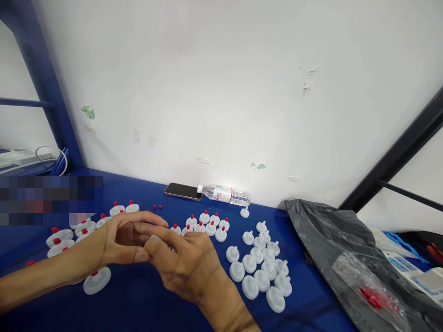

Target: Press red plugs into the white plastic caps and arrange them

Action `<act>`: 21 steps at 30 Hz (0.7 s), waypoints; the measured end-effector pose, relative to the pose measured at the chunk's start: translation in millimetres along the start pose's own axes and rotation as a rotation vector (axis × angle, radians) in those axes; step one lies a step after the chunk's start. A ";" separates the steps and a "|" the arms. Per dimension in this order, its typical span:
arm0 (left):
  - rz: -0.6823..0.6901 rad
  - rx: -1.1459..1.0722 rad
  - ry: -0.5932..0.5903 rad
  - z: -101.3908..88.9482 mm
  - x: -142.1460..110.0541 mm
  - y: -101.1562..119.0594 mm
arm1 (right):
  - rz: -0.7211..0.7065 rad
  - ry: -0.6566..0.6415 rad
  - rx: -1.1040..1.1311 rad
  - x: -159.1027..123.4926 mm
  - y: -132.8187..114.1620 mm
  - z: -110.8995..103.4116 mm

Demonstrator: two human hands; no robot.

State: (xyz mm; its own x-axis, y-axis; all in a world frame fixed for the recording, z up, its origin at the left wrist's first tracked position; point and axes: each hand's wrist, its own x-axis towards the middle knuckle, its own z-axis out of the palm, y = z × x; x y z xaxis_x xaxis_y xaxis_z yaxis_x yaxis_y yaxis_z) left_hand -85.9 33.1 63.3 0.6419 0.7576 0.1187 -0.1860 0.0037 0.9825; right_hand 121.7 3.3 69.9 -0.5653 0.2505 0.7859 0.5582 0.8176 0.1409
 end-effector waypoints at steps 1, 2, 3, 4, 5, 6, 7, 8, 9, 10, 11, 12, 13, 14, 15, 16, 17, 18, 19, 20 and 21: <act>-0.001 0.039 0.030 0.5 -0.5 4.3 | 0.024 0.036 0.030 1.0 2.5 -2.4; 0.010 0.118 0.076 0.1 -1.0 8.1 | 0.059 0.074 0.057 1.7 5.9 -5.6; 0.038 0.246 0.138 -1.4 -1.3 11.2 | 0.106 0.117 0.074 2.2 10.5 -9.5; 0.091 0.438 0.212 -4.4 -1.3 13.1 | 0.166 0.154 0.072 2.0 16.3 -13.9; 0.158 0.662 0.285 -8.8 -1.0 13.6 | 0.236 0.180 0.045 1.3 23.2 -18.6; 0.227 0.882 0.350 -14.6 -0.2 12.7 | 0.304 0.208 -0.008 -0.3 31.1 -23.2; 0.294 1.081 0.400 -21.4 0.9 10.6 | 0.386 0.229 -0.083 -2.8 39.9 -27.5; 0.341 1.210 0.423 -28.8 2.3 7.5 | 0.462 0.241 -0.163 -6.1 49.3 -31.3; 0.364 1.282 0.429 -36.3 3.8 3.9 | 0.537 0.229 -0.235 -10.3 58.9 -34.6; 0.371 1.334 0.422 -43.3 5.3 0.3 | 0.619 0.191 -0.271 -15.1 68.4 -37.3; 0.365 1.364 0.412 -49.6 6.7 -3.1 | 0.705 0.116 -0.289 -20.4 77.5 -39.4; 0.357 1.403 0.404 -54.8 7.7 -6.1 | 0.787 0.029 -0.312 -26.1 85.9 -41.0; 0.345 1.441 0.396 -58.8 8.5 -8.4 | 0.836 -0.021 -0.326 -31.8 93.5 -42.1; 0.331 1.474 0.391 -61.7 9.0 -10.2 | 0.873 -0.064 -0.339 -37.5 100.1 -42.9; 0.318 1.504 0.384 -63.6 9.1 -11.4 | 0.899 -0.101 -0.350 -42.9 105.8 -43.2; 0.306 1.529 0.375 -64.6 9.1 -12.2 | 0.914 -0.129 -0.355 -47.9 110.6 -43.1; 0.298 1.550 0.364 -64.7 8.9 -12.6 | 0.927 -0.164 -0.355 -52.4 114.7 -42.6; 0.293 1.567 0.355 -64.2 8.7 -12.8 | 0.934 -0.199 -0.349 -56.5 118.2 -41.6; 0.291 1.581 0.348 -63.1 8.4 -12.8 | 0.937 -0.234 -0.339 -60.1 121.0 -40.2; 0.289 1.592 0.344 -61.5 8.1 -12.7 | 0.937 -0.266 -0.326 -63.3 123.4 -38.4; 0.288 1.600 0.343 -59.5 7.8 -12.4 | 0.934 -0.296 -0.313 -66.1 125.2 -36.2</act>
State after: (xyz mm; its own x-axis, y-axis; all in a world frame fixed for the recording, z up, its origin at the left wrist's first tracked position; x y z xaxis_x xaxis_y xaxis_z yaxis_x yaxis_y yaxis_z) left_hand -122.9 77.9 43.5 0.5009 0.7146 0.4883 0.7793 -0.6178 0.1048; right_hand 251.0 70.3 57.5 0.0721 0.8698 0.4882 0.9613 0.0699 -0.2665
